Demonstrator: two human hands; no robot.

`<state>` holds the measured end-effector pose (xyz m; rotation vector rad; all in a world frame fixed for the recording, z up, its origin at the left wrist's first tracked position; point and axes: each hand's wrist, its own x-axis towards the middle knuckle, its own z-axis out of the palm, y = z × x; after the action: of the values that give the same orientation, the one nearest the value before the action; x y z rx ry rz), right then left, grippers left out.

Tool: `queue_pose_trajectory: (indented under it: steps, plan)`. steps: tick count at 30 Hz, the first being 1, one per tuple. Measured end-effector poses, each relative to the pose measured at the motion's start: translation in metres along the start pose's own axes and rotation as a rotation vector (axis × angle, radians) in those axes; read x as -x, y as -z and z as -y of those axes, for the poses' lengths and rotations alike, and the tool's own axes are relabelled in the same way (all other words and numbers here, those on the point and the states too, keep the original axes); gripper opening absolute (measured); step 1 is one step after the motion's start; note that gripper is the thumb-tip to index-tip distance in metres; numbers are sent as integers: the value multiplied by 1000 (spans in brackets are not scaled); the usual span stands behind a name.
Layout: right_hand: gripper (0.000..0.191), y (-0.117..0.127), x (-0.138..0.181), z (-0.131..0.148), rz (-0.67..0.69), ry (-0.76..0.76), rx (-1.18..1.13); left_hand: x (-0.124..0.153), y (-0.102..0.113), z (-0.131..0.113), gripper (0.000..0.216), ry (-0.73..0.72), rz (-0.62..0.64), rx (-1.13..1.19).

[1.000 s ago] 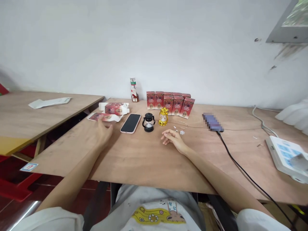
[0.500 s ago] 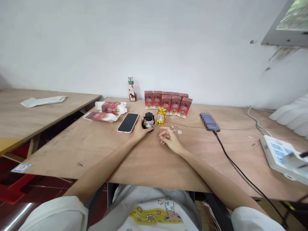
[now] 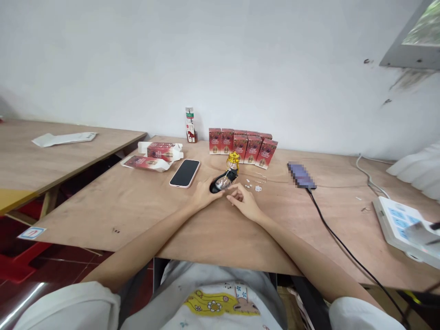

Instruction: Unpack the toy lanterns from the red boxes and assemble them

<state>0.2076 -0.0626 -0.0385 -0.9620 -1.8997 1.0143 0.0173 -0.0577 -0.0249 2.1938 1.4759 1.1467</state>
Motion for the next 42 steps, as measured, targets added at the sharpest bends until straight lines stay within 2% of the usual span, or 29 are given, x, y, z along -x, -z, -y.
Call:
queue_pose_trajectory:
  steps: [3,7,13,15,18,21,24,31,34,38,42]
  plan:
    - [22,0,0,-1,-32,6,-6,2,-1,0,53,18,21,27]
    - [31,0,-1,-1,-87,-12,-80,1,-4,1,46,126,-4,50]
    - [41,4,-8,-3,-386,-111,-301,-6,-11,13,54,290,-43,264]
    - [42,5,-10,-4,-436,-120,-324,-6,-13,15,54,316,-62,328]
    - [42,7,-12,-6,-454,-109,-332,-6,-13,14,53,318,-50,397]
    - [41,9,-12,-8,-468,-115,-325,-5,-11,10,53,264,18,477]
    - [42,10,-12,-11,-468,-129,-313,-3,-9,8,53,223,47,458]
    - [46,9,-10,-9,-329,-108,-233,-1,-8,5,48,210,-42,309]
    - [45,9,-10,-7,-309,-106,-245,-2,-9,4,48,221,-87,285]
    - [44,11,-13,-9,-432,-125,-348,-4,-10,6,47,253,-118,355]
    - [43,17,-17,-15,-577,-209,-462,-9,-9,8,37,269,-171,553]
